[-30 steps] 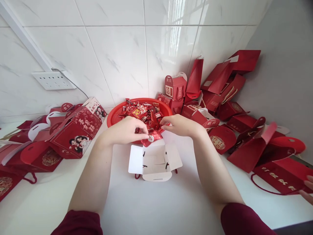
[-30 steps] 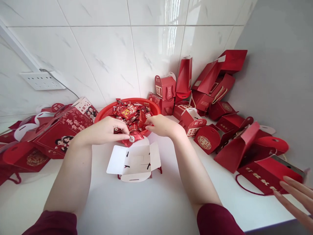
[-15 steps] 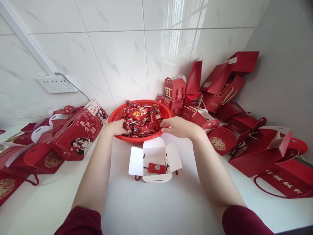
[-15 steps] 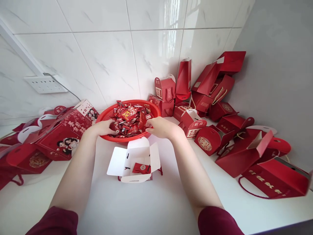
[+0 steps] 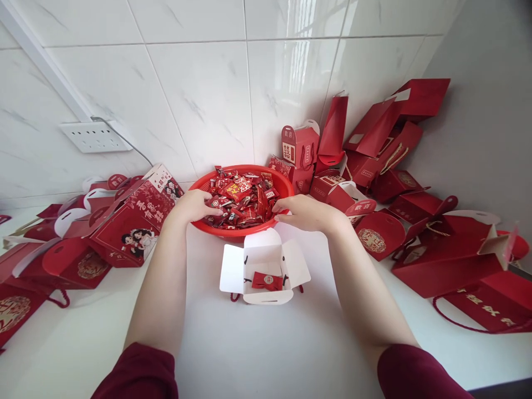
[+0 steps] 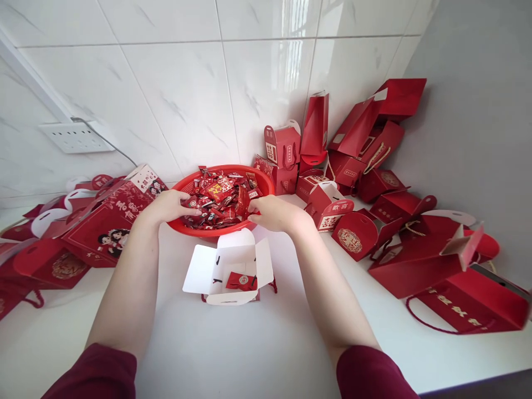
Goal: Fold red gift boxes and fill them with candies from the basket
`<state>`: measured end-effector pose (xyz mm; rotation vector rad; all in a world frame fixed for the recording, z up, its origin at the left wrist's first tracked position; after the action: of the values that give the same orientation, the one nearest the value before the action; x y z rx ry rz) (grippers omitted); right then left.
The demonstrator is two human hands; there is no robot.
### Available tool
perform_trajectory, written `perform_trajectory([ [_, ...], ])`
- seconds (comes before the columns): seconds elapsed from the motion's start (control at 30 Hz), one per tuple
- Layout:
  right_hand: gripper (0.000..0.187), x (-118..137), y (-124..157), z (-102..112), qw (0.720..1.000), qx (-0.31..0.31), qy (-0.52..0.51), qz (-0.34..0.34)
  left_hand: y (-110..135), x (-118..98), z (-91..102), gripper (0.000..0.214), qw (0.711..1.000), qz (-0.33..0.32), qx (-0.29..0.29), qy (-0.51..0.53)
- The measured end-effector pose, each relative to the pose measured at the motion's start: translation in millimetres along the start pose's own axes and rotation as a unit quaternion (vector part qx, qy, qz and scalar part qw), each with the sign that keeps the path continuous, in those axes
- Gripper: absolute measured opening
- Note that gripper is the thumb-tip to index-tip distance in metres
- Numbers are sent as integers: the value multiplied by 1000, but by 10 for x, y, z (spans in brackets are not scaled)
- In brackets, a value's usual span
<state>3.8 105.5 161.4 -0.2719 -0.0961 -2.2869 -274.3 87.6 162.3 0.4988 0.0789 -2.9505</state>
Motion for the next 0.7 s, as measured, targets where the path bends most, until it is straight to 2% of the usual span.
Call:
perform_trajectory([
  [0.17,17,1,9,14,1000,-11,-2,5,92,-107,80,60,998,-34,3,59],
  [0.23,16,4,9,46,999,-33,-23,0,153,-196,146,60,994,-66,-11,90],
  [0.3,19,9,8,121,994,-88,-61,-11,244,-355,252,52,982,-129,-53,126],
  [0.37,26,27,8,202,980,-152,-126,-14,377,-561,378,38,954,-215,-110,179],
  [0.43,32,71,-11,218,960,-163,-230,2,534,-760,479,28,910,-297,-146,249],
  [0.47,34,108,-29,194,945,-138,-298,16,609,-850,508,26,888,-332,-149,283],
  [0.53,40,220,-54,123,896,-54,-436,57,736,-1008,527,22,854,-381,-132,327],
  [0.6,43,339,-40,100,842,11,-529,104,830,-1136,510,17,845,-407,-109,330],
  [0.63,41,378,-24,115,823,19,-553,127,863,-1184,496,14,847,-412,-101,320],
  [0.7,39,411,7,167,811,1,-563,158,905,-1254,470,11,856,-414,-95,296],
])
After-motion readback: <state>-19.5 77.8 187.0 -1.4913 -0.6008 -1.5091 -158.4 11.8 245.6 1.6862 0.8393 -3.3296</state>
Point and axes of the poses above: each hand's wrist, its own y-axis away from the middle knuckle, its own z-axis out of the back of the hand, x = y × z, the point moved 6 cm from there along -y, towards the middle knuckle, and after that the axes turned 12 degrees about y, right-handed, at the moved point
